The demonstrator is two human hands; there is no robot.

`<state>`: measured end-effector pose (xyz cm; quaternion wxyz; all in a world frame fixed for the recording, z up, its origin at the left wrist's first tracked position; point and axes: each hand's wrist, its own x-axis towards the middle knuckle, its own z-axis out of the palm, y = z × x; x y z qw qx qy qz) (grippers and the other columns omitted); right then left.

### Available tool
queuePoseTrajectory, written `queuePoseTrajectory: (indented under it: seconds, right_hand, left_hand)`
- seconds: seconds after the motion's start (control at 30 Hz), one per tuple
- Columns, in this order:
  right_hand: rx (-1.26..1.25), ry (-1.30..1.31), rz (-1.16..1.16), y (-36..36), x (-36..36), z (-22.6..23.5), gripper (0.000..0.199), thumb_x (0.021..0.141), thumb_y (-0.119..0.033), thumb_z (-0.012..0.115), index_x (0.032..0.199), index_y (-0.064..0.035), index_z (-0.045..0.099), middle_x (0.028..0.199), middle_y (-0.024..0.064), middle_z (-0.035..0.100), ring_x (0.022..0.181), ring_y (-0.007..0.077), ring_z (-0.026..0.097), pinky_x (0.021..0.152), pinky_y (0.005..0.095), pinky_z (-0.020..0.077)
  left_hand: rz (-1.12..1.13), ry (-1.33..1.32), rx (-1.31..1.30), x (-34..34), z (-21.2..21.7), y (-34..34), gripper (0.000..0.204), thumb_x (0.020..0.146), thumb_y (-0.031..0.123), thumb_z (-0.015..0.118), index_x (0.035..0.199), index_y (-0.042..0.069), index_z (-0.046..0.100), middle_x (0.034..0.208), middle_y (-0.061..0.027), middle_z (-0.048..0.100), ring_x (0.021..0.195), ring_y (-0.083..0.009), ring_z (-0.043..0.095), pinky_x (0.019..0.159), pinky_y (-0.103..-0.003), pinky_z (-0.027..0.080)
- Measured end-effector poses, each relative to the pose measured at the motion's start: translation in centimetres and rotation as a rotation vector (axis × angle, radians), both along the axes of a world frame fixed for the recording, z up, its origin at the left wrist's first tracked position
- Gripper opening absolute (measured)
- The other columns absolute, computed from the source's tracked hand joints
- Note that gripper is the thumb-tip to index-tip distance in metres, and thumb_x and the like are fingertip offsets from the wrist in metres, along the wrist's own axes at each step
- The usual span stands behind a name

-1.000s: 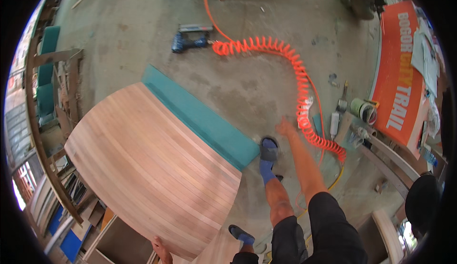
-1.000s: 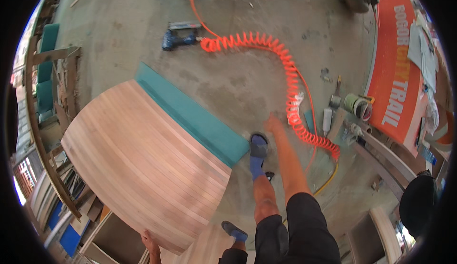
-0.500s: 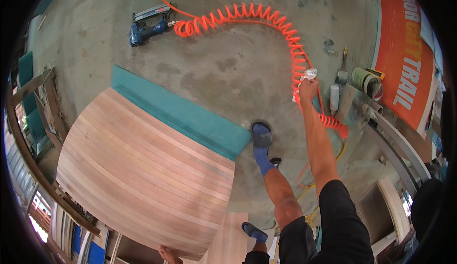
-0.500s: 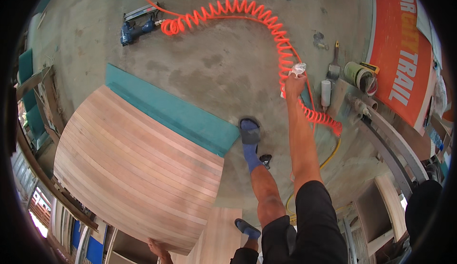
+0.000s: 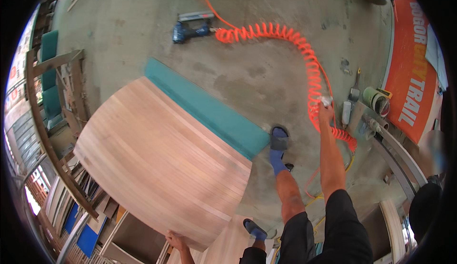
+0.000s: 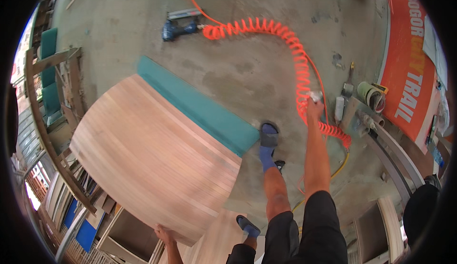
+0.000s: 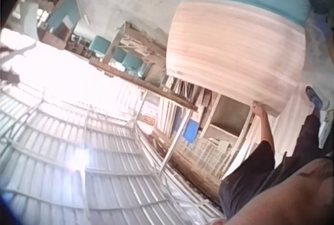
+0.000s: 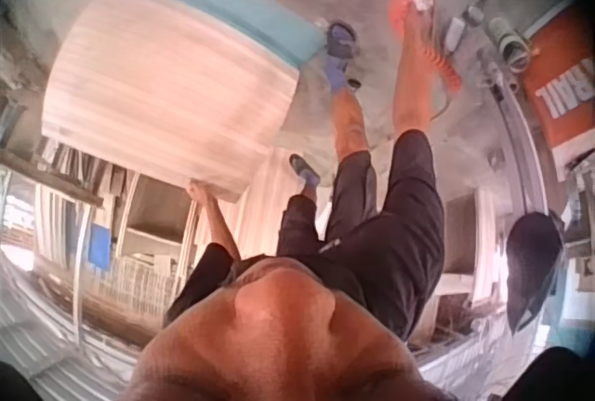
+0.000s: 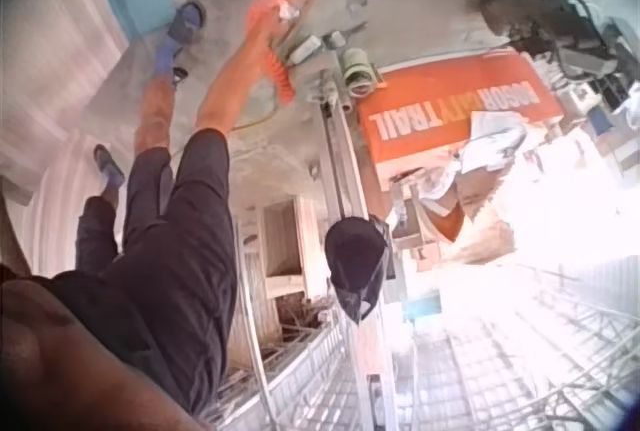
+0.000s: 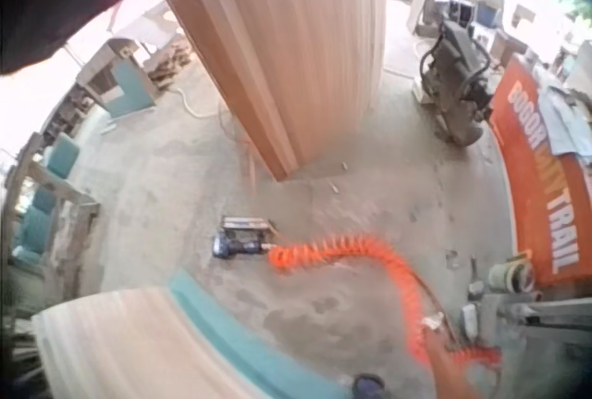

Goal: The person applies adhesive and wipes away excess before positioning a curved wooden panel and securing it to a frame using a pneumatic nail gun.

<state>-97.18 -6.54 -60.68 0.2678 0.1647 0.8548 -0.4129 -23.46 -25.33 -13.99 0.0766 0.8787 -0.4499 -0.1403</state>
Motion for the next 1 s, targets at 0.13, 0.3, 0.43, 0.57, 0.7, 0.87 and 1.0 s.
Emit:
queuePoseTrajectory:
  seconds: [0.13,0.3,0.43,0.57,0.7,0.87,1.0]
  right_hand:
    - [-0.130,0.202,-0.110,3.6,2.4,7.6,0.025,0.083,-0.014,0.071,0.104,0.0018,0.071,0.092,0.0071,0.072,0.085,0.0194,0.066,0.076,0.0347,0.0523]
    - [0.133,0.446,-0.042,5.1,3.4,18.8,0.023,0.084,-0.015,0.070,0.103,-0.0004,0.069,0.093,0.0080,0.070,0.085,0.0177,0.063,0.076,0.0355,0.0514]
    - [-0.436,0.309,0.045,-0.7,6.3,34.5,0.031,0.093,-0.018,0.053,0.121,-0.0037,0.053,0.093,0.0055,0.060,0.076,0.0159,0.058,0.067,0.0327,0.0491]
    - [-0.541,-0.098,0.251,-2.8,13.4,41.9,0.030,0.098,-0.025,0.045,0.121,-0.0072,0.055,0.090,0.0036,0.057,0.074,0.0144,0.056,0.065,0.0299,0.0488]
    - [-0.561,-0.160,0.375,-5.2,28.2,52.3,0.029,0.096,-0.037,0.062,0.108,-0.0101,0.061,0.076,-0.0028,0.054,0.058,0.0082,0.052,0.049,0.0272,0.0443]
    - [-0.618,-0.286,0.531,-5.2,53.1,59.7,0.021,0.093,-0.026,0.072,0.092,-0.0110,0.057,0.064,-0.0010,0.054,0.050,0.0140,0.056,0.046,0.0345,0.0496]
    - [-0.456,-0.364,1.297,-5.8,72.8,67.2,0.040,0.098,-0.045,0.062,0.096,-0.0053,0.064,0.075,0.0024,0.062,0.064,0.0151,0.061,0.062,0.0356,0.0499]
  left_hand:
    - [0.025,-0.141,0.024,-3.5,-1.0,-0.8,0.051,0.104,0.041,0.049,0.115,-0.009,0.051,0.108,-0.0265,0.061,0.098,-0.0372,0.059,0.089,-0.044,0.046]
    - [0.096,-0.179,0.015,-1.7,-0.6,1.2,0.053,0.101,0.036,0.056,0.123,-0.012,0.048,0.115,-0.0335,0.059,0.108,-0.0467,0.058,0.097,-0.048,0.043]
    - [-0.084,0.202,0.024,0.9,1.1,2.4,0.058,0.097,0.036,0.061,0.130,-0.010,0.046,0.130,-0.0314,0.054,0.120,-0.0424,0.053,0.104,-0.047,0.040]
    - [-0.404,0.256,0.062,4.0,3.8,3.3,0.066,0.097,0.037,0.061,0.144,-0.006,0.040,0.146,-0.0270,0.045,0.134,-0.0375,0.047,0.110,-0.042,0.036]
    - [-0.241,0.638,0.230,9.5,4.8,6.6,0.071,0.097,0.040,0.060,0.147,-0.005,0.038,0.142,-0.0252,0.052,0.132,-0.0346,0.051,0.109,-0.038,0.039]
    - [-0.272,0.814,0.404,18.8,5.8,17.0,0.053,0.097,0.045,0.058,0.125,-0.001,0.062,0.112,-0.0237,0.069,0.109,-0.0311,0.066,0.093,-0.039,0.050]
    - [-0.102,0.755,0.922,31.0,9.9,28.1,0.048,0.101,0.045,0.052,0.123,0.005,0.065,0.105,-0.0114,0.070,0.097,-0.0209,0.067,0.084,-0.036,0.053]
